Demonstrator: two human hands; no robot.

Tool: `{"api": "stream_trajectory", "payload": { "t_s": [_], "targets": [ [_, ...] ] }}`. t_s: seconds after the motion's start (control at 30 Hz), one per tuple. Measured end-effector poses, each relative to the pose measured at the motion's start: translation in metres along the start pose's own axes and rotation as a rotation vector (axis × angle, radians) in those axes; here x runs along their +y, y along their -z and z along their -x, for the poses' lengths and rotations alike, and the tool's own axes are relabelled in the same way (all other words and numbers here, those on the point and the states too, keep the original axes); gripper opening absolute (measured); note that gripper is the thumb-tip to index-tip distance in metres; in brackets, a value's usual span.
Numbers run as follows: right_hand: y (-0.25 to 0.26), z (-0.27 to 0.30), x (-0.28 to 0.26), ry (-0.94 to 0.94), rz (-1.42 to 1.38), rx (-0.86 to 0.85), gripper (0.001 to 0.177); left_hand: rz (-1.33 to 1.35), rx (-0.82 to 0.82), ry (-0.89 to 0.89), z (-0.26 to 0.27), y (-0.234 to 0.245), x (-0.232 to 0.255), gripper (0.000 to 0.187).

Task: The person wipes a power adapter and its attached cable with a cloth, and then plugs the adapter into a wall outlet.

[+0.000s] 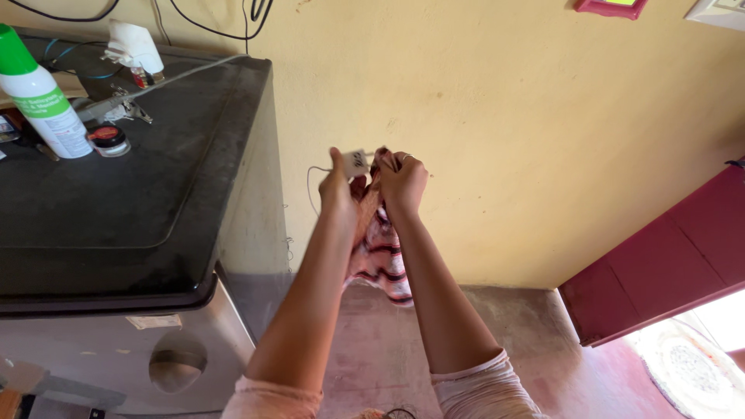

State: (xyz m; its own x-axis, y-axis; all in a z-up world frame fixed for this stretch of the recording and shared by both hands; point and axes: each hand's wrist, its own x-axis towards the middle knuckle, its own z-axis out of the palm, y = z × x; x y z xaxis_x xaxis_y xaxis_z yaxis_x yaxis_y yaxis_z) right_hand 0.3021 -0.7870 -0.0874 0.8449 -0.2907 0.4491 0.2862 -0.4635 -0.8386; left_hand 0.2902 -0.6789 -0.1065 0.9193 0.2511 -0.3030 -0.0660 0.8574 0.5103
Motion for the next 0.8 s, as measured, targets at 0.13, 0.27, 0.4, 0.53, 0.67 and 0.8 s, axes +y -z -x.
{"api": "stream_trajectory", "payload": {
  "t_s": [0.13,0.27,0.4,0.53,0.67,0.8],
  "targets": [
    [-0.004,-0.033,0.04,-0.472,-0.802,-0.078,0.043,-0.142,0.07,-0.055,-0.021,-0.008,0.029,0.061],
    [0.01,-0.036,0.02,-0.508,-1.47,-0.334,0.047,-0.442,0.054,-0.168,-0.032,-0.023,0.037,0.067],
    [-0.001,-0.014,-0.022,0.137,-1.04,-0.697,0.042,-0.46,-0.208,-0.329,-0.031,-0.046,0.023,0.068],
    [-0.002,-0.01,-0.042,0.337,-0.461,-0.422,0.034,-0.446,-0.159,-0.178,-0.018,-0.063,0.029,0.053],
    [0.007,0.002,-0.05,0.337,-0.097,-0.246,0.04,-0.727,-0.313,-0.299,-0.008,-0.056,0.028,0.053],
    [0.01,0.005,-0.056,0.279,-0.074,-0.197,0.028,-0.733,-0.373,-0.414,-0.004,-0.051,0.018,0.052]
  ]
}}
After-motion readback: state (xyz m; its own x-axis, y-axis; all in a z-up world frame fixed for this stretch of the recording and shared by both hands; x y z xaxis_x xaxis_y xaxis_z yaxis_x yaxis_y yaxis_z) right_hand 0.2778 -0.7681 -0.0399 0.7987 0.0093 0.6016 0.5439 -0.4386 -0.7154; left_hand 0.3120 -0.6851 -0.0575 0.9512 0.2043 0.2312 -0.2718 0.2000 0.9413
